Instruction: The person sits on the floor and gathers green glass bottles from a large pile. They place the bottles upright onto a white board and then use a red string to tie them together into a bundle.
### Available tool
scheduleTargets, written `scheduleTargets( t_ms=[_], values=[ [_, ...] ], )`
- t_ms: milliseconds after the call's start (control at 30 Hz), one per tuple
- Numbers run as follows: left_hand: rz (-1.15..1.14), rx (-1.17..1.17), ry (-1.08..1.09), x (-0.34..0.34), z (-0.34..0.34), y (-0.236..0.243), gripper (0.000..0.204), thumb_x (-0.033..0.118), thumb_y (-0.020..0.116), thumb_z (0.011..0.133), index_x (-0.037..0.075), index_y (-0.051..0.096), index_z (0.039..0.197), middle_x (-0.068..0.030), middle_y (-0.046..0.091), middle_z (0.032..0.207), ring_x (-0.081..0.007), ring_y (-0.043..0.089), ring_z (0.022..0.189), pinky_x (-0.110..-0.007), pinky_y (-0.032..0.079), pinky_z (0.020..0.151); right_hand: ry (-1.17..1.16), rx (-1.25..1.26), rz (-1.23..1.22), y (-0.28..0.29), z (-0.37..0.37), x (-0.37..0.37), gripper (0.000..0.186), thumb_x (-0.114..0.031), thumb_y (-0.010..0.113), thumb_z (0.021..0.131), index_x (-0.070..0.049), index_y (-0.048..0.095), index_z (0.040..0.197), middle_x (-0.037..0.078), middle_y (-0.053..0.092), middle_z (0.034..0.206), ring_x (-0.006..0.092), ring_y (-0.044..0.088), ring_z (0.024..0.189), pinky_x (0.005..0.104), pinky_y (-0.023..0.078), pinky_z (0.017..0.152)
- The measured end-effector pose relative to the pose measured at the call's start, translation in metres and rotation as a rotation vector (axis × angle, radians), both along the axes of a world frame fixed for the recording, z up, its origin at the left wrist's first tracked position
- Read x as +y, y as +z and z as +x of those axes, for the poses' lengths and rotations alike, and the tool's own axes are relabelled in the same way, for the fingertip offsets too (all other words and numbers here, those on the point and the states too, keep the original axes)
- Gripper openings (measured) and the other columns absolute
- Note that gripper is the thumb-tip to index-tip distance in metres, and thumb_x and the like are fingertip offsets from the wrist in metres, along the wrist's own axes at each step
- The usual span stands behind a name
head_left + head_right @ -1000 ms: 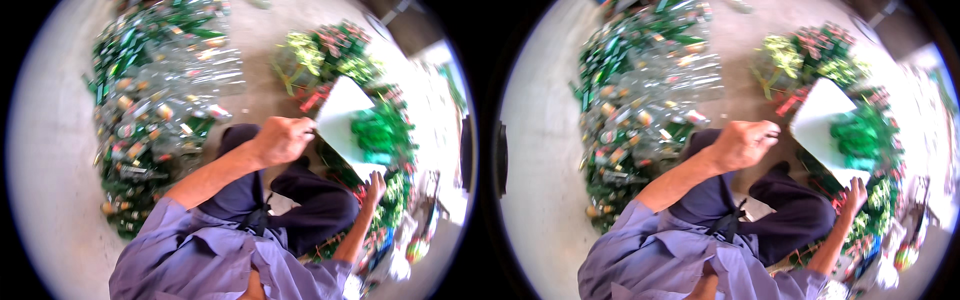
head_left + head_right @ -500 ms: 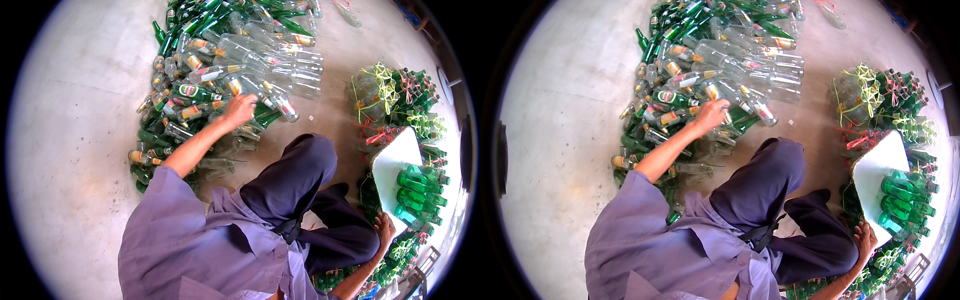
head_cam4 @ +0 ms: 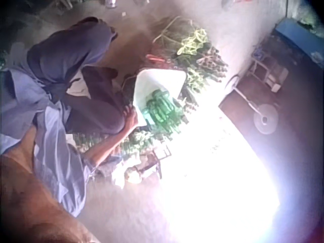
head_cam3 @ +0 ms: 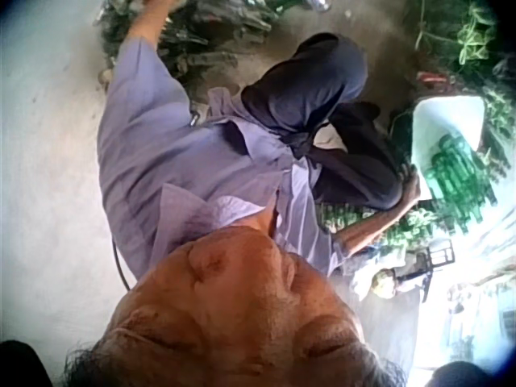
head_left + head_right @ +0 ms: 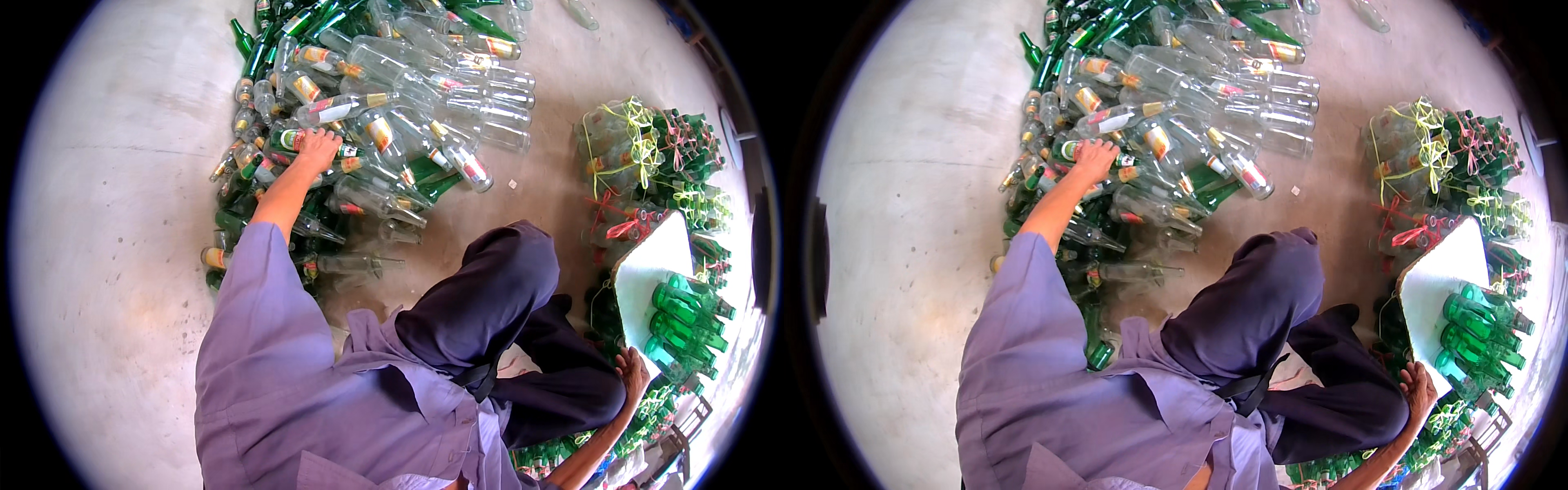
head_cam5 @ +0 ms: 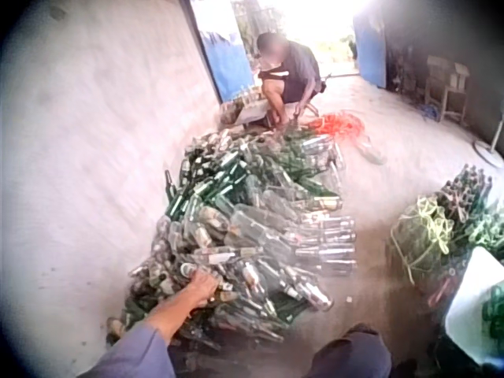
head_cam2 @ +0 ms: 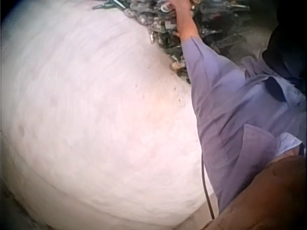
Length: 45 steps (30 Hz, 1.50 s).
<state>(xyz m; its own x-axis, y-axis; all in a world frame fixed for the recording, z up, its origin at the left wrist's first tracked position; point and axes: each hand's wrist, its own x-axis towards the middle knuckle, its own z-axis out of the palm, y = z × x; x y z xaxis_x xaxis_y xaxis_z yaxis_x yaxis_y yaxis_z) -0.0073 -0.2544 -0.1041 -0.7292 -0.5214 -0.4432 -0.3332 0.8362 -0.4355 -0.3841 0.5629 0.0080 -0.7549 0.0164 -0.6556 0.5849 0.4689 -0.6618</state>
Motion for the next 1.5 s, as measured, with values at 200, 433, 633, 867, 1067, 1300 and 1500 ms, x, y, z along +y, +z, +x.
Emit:
scheduleTargets(
  t_ms=[200,433,633,867,1067,1300,1500],
  values=[
    [0.019,-0.052,0.086,-0.006,-0.005,-0.006,0.041,0.021,0.065,0.085,0.017,0.059,0.125,-0.0059,0.06,0.123,-0.0256,0.054,0.118,-0.057,0.039,0.094,-0.003,-0.017,0.023,0.002,-0.001,-0.016,0.047,-0.035,0.066,0.095,0.0,0.061,0.126,0.013,0.07,0.116,0.0166,0.07,0.09,0.023,0.053,0.064],
    [-0.073,0.053,0.037,0.004,0.004,0.002,0.03,0.018,0.058,0.088,0.018,0.059,0.118,-0.0088,0.059,0.114,-0.0287,0.056,0.112,-0.062,0.038,0.088,-0.002,-0.023,-0.057,-0.003,-0.007,-0.017,0.049,-0.036,0.066,0.095,0.0,0.06,0.128,0.014,0.069,0.118,0.0166,0.07,0.09,0.0225,0.054,0.064],
    [-0.065,0.198,0.051,0.013,0.015,0.024,0.04,0.015,0.063,0.081,0.017,0.055,0.12,-0.0118,0.055,0.117,-0.031,0.053,0.113,-0.058,0.039,0.085,-0.011,-0.019,-0.064,-0.013,-0.014,-0.009,0.048,-0.036,0.065,0.096,-0.001,0.059,0.129,0.014,0.069,0.12,0.0186,0.07,0.093,0.0241,0.054,0.064],
    [-0.202,0.392,0.019,0.016,0.034,0.049,0.053,0.016,0.074,0.072,0.009,0.051,0.12,-0.0131,0.052,0.121,-0.0318,0.052,0.112,-0.057,0.038,0.09,-0.027,0.001,-0.143,-0.02,-0.02,-0.005,0.05,-0.036,0.065,0.096,0.0,0.058,0.13,0.017,0.068,0.12,0.0202,0.071,0.095,0.0246,0.053,0.064],
    [-0.268,0.67,0.113,0.008,0.049,0.067,0.069,0.019,0.079,0.068,0.008,0.043,0.126,-0.0111,0.051,0.123,-0.028,0.052,0.114,-0.052,0.032,0.095,-0.034,0.017,-0.159,-0.022,-0.021,-0.004,0.049,-0.035,0.063,0.097,0.0,0.058,0.13,0.016,0.068,0.12,0.0203,0.071,0.095,0.0239,0.055,0.062],
    [-0.197,0.999,0.146,0.02,0.015,0.12,0.056,0.01,0.076,0.067,0.004,0.053,0.117,-0.017,0.064,0.103,-0.0352,0.063,0.097,-0.049,0.044,0.082,0.043,0.031,-0.368,-0.035,-0.03,0.038,0.037,-0.027,0.064,0.097,0.0,0.062,0.122,0.015,0.07,0.112,0.0245,0.072,0.096,0.0254,0.055,0.062],
    [0.318,1.16,0.242,0.1,-0.058,0.17,0.057,0.011,0.078,0.073,-0.004,0.052,0.122,-0.0255,0.064,0.11,-0.046,0.06,0.102,-0.05,0.046,0.091,0.2,0.361,-0.059,0.047,0.006,-0.079,0.033,-0.02,0.065,0.094,0.004,0.066,0.115,0.011,0.071,0.099,0.0165,0.07,0.082,0.0247,0.054,0.065]
  ],
)
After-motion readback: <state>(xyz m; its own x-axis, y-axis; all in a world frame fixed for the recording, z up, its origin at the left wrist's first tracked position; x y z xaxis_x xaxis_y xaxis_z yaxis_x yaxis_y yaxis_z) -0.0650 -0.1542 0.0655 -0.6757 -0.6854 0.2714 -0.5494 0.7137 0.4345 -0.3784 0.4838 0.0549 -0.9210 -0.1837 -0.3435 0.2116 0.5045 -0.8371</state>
